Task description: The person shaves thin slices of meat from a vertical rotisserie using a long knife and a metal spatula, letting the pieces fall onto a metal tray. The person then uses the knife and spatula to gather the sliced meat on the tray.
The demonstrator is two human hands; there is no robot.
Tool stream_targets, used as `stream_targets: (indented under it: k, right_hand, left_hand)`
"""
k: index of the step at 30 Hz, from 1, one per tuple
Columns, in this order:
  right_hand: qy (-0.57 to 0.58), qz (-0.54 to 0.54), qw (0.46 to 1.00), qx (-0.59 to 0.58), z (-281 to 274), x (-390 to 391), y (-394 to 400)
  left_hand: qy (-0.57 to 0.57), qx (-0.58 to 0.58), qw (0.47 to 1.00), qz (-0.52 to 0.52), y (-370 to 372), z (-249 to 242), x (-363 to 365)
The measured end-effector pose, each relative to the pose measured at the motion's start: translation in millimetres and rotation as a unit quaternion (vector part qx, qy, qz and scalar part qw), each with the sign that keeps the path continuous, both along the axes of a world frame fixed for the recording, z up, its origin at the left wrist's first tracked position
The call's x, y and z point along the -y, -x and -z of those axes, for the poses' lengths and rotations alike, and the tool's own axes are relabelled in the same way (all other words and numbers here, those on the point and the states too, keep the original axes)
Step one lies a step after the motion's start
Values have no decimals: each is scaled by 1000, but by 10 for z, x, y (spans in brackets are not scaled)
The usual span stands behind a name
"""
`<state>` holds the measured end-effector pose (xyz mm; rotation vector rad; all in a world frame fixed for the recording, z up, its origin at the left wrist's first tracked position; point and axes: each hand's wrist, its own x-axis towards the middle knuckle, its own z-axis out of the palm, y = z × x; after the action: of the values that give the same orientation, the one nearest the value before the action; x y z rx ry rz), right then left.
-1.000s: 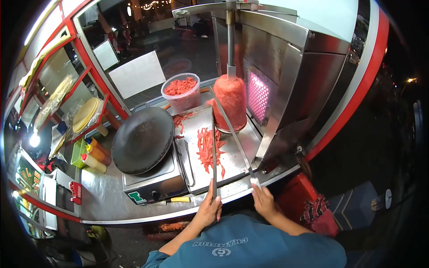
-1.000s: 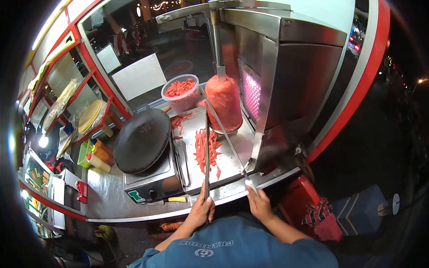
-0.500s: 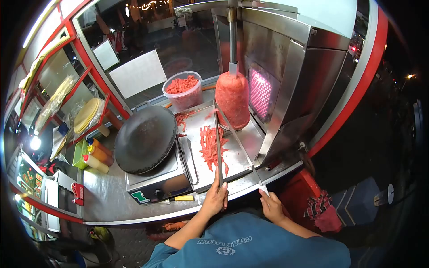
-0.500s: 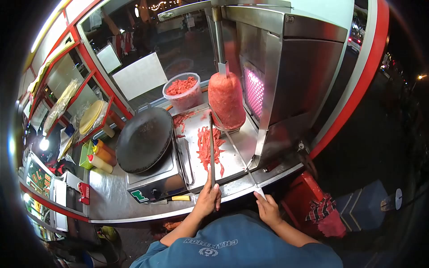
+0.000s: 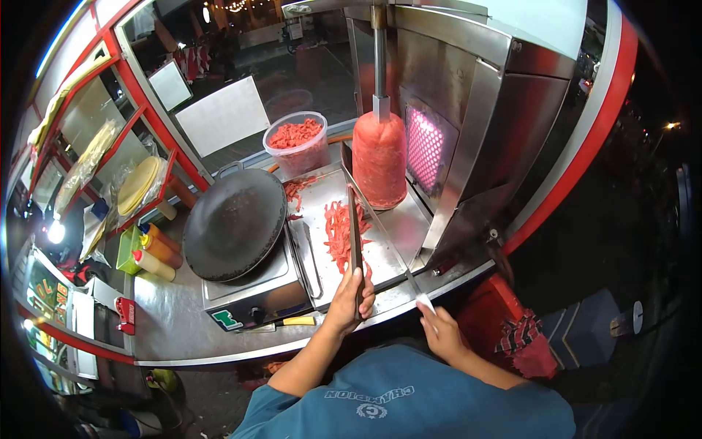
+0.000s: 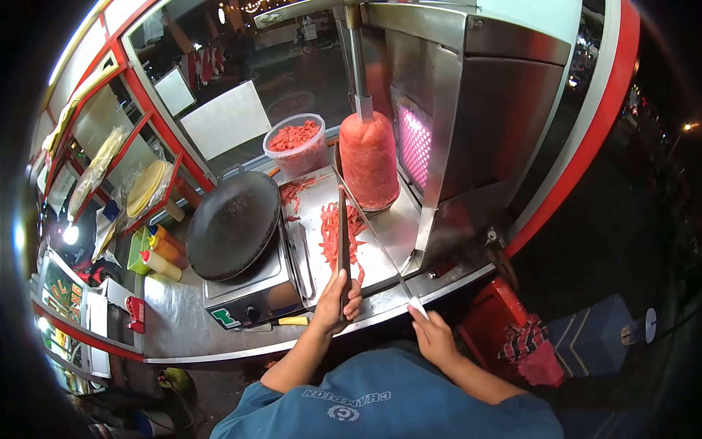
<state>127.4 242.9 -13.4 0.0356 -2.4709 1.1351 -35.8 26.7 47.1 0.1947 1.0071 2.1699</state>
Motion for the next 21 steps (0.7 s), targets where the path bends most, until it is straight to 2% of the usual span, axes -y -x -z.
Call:
stream_targets:
  k: [1,2,4,6,7,8,9,10,12,14,18,21]
  right_hand:
    - [-2,-10,1000,-26,-78,32,180]
    - [-41,-14,999,23,-314,90,397]
    - [-14,-38,999,9,-474,196,815]
    - [215,-44,962,162,-793,355,802]
    - [273,-67,947,158,-689,351,693]
    - [304,-62,928,207,-452,290,506]
    - [348,-73,908,221,-231,216,318]
    - [332,-56,922,193,-6,176,151]
    - [200,-60,969,132,-20,90,8]
    - [133,-50,990,16,-123,104,333]
    - [54,1,990,-133,-404,199,1001]
    - [46,15,990,-132,38,46,697]
  left_hand:
    - [-16,47,999,-9,28,61,-13]
    - [-42,74,996,0,56,121,-21]
    - [-83,112,990,1,74,80,-91]
    - [-120,143,982,-1,75,95,-68]
    - [-120,150,981,8,51,104,-22]
    - [-120,153,981,19,24,128,36]
    - [-121,118,984,56,3,220,121]
    - [-83,88,992,36,-61,268,183]
    - [-7,28,1000,-5,-238,346,305]
    - [44,-22,998,29,-391,442,461]
    - [130,-114,985,26,-724,363,562]
    - [170,-133,976,29,-806,290,597]
